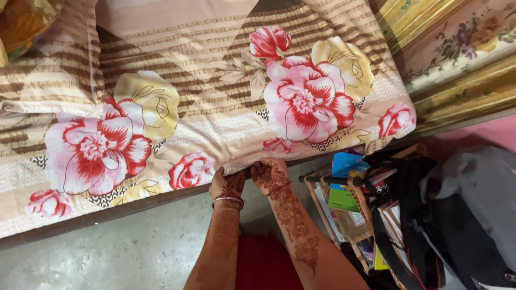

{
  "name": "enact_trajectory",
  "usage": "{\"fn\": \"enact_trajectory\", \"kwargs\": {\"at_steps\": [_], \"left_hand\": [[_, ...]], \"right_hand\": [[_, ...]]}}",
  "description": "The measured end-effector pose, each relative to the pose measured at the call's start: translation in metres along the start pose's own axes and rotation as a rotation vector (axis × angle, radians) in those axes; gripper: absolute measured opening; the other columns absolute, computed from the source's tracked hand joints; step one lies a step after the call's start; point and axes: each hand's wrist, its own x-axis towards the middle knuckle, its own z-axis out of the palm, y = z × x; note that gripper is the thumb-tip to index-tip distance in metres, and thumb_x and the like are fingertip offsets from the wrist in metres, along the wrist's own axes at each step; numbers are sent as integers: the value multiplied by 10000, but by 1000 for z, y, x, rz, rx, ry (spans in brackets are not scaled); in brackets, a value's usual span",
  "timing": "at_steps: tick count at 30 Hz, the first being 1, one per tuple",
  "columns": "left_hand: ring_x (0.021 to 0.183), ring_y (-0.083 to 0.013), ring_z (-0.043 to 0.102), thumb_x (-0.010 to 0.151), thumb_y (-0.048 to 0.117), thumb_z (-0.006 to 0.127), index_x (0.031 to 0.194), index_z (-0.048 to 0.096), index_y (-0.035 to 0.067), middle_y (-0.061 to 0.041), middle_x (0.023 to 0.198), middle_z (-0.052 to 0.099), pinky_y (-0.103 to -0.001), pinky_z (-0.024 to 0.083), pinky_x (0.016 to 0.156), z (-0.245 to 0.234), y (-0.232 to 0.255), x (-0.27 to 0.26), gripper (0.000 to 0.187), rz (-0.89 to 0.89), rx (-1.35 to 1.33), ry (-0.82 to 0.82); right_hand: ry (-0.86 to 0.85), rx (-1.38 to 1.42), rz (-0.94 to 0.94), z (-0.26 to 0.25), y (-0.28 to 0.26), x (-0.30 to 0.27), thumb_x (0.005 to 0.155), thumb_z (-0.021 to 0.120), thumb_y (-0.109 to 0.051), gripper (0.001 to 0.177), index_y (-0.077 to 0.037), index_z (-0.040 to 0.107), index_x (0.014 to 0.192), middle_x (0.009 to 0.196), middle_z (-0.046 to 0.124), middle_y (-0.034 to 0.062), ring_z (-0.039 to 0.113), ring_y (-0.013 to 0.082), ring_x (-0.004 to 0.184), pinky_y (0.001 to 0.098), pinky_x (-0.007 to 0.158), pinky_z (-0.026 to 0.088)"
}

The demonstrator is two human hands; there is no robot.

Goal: The person folds a floral-patterned cloth and places it on a bed. They then smooth and tuck the bedsheet around the mattress, ensuring it is tight and neat. The person adjusts the corners and edges of the sheet to complete the bed-making process.

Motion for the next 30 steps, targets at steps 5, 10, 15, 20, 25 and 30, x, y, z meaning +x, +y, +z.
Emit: {"fn": "enact_trajectory", "kwargs": {"at_steps": [5,10,15,20,25,30], "left_hand": [[918,-396,728,991,351,562,1260,554,27,-263,1094,701,-453,619,778,-4,-2,3,421,-56,98,-23],[1057,-376,662,923,527,679,1417,540,79,-205,1142,681,-433,573,810,12,-8,-4,681,9,165,-97],[1419,-481,418,775,870,452,1555,332,240,-191,1534,435,-564,378,1079,34,6,-52,1010,-41,18,-141],[1504,-464,266,684,918,343,1540,375,360,-66,1641,353,-592,243,1175,45,0,-58,1022,-40,-224,-266],[1491,-435,398,899,691,486,1535,446,298,-100,1649,389,-618,344,1204,40,-30,-18,748,-52,-189,-357],[1416,-426,477,974,634,491,1496,518,202,-146,1590,457,-615,408,1155,57,-37,3,678,-98,-295,-320]], "right_hand": [[113,14,-1,-22,-12,10,895,630,-14,150,-65,600,756,662,615,87,599,221,618,369,642,571],[-127,-25,-50,-18,-20,21,864,594,61,147,-34,614,754,751,653,107,648,248,689,387,694,603],[-101,-63,-17,37,-50,17,863,540,86,102,49,625,822,840,666,137,683,269,792,378,761,617],[-109,-151,42,55,-69,21,883,522,71,121,101,638,866,862,674,170,684,275,817,369,774,616],[-50,-110,-11,60,-65,12,914,598,-84,129,10,658,850,820,671,103,675,224,767,373,707,605],[20,-137,-65,61,-54,5,937,671,-242,161,-96,693,874,790,684,8,653,163,715,346,632,566]]}}
